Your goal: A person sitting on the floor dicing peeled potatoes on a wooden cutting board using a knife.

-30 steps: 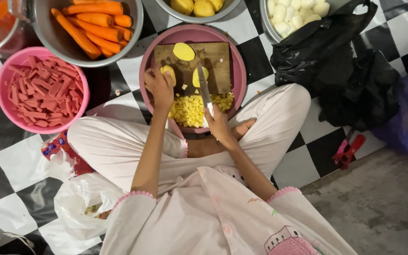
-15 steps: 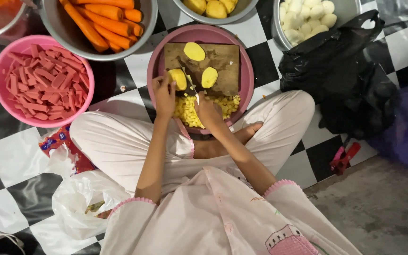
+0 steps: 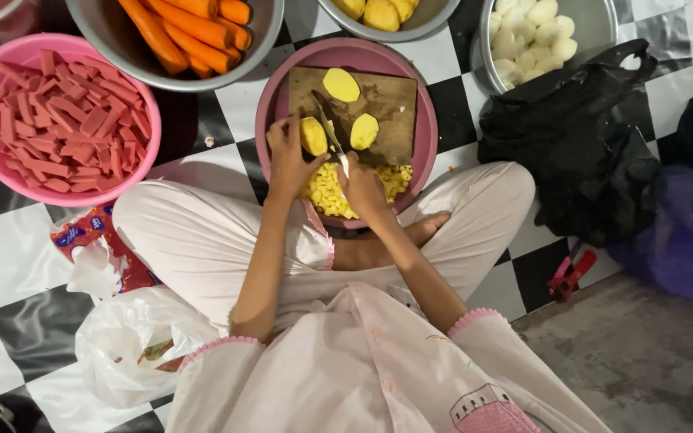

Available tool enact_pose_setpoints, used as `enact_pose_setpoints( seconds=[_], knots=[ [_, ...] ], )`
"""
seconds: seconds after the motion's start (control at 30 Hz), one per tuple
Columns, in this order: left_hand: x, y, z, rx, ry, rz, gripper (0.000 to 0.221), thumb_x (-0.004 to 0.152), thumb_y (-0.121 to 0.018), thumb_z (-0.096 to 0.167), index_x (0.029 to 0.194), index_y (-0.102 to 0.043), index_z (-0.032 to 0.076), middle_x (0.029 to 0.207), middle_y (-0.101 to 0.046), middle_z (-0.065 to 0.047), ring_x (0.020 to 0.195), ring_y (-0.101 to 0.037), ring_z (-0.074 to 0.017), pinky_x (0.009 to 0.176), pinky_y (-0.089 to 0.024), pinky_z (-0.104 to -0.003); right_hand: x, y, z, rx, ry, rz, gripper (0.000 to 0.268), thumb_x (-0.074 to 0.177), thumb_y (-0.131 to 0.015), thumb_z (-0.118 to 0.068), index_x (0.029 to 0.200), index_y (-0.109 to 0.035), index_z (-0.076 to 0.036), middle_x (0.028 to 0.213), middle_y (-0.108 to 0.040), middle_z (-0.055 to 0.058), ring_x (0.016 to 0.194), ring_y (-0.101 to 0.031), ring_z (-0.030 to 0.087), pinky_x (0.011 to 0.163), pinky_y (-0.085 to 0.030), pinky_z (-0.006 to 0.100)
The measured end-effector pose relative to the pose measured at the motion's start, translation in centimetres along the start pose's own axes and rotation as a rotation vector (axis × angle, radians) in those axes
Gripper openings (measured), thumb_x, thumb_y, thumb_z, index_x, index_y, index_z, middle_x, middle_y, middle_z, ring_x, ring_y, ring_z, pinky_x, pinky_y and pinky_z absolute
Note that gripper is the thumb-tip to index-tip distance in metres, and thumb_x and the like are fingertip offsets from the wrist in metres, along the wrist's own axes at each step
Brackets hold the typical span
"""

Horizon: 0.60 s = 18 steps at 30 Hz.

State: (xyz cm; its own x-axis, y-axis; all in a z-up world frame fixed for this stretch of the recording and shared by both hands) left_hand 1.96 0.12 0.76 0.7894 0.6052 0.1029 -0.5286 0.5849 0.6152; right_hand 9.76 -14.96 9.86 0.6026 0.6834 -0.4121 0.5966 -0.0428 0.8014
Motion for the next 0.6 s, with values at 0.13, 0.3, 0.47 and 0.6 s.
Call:
enact_pose_setpoints(
  seconds=[0.13,0.3,0.47,0.6],
  knots=[
    [0.9,-0.7,-1.0,0.001,0.018,0.013,0.09,0.074,-0.093,0.037,0.148,-0.048,0.014,0.131,-0.041,-0.011,0.124,-0.044,-0.0349,0.1,-0.054,-0.042,-0.4,-0.5,0.6,0.012,0.003,0.024,0.057,0.108,-0.038,-0.039,0.147,-0.041,0.001,0.101,-0.072,0.032,0.095,-0.071,0.05,0.079,-0.055,0.062],
    [0.6,-1.1,-1.0,0.017,0.03,0.049,0.088,0.074,-0.091,0.033,0.147,-0.046,0.012,0.13,-0.042,-0.013,0.124,-0.047,-0.0367,0.098,-0.057,-0.045,-0.3,-2.1,2.0,-0.039,-0.007,0.021,0.057,0.107,-0.037,-0.043,0.144,-0.044,0.0,0.093,-0.072,0.031,0.088,-0.073,0.047,0.074,-0.057,0.059],
    [-0.2,-0.9,-0.7,0.025,0.089,0.08,0.084,0.08,-0.087,0.027,0.15,-0.042,0.01,0.125,-0.045,-0.017,0.121,-0.05,-0.0397,0.095,-0.059,-0.045,-0.5,-2.5,0.8,-0.059,-0.013,0.01,0.059,0.106,-0.038,-0.045,0.146,-0.043,-0.001,0.088,-0.072,0.029,0.084,-0.073,0.047,0.071,-0.057,0.059],
    [-0.4,-1.1,-1.3,-0.011,0.079,0.127,0.082,0.08,-0.089,0.023,0.148,-0.044,0.008,0.123,-0.047,-0.02,0.118,-0.055,-0.0436,0.091,-0.06,-0.049,0.0,-3.5,0.4,0.033,0.032,0.029,0.055,0.109,-0.035,-0.038,0.142,-0.042,0.005,0.079,-0.071,0.031,0.074,-0.074,0.044,0.062,-0.059,0.051]
  ],
)
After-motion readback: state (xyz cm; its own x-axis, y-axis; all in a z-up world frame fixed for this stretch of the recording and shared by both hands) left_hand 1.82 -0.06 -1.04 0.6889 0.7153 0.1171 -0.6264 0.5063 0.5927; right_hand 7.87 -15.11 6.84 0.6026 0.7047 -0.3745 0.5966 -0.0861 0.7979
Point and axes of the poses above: each hand's wrist, its own x-axis towards the middle knuckle, its own y-axis out of the back of the hand, z = x × y, the point moved 1 cm from there along x, towards the middle knuckle
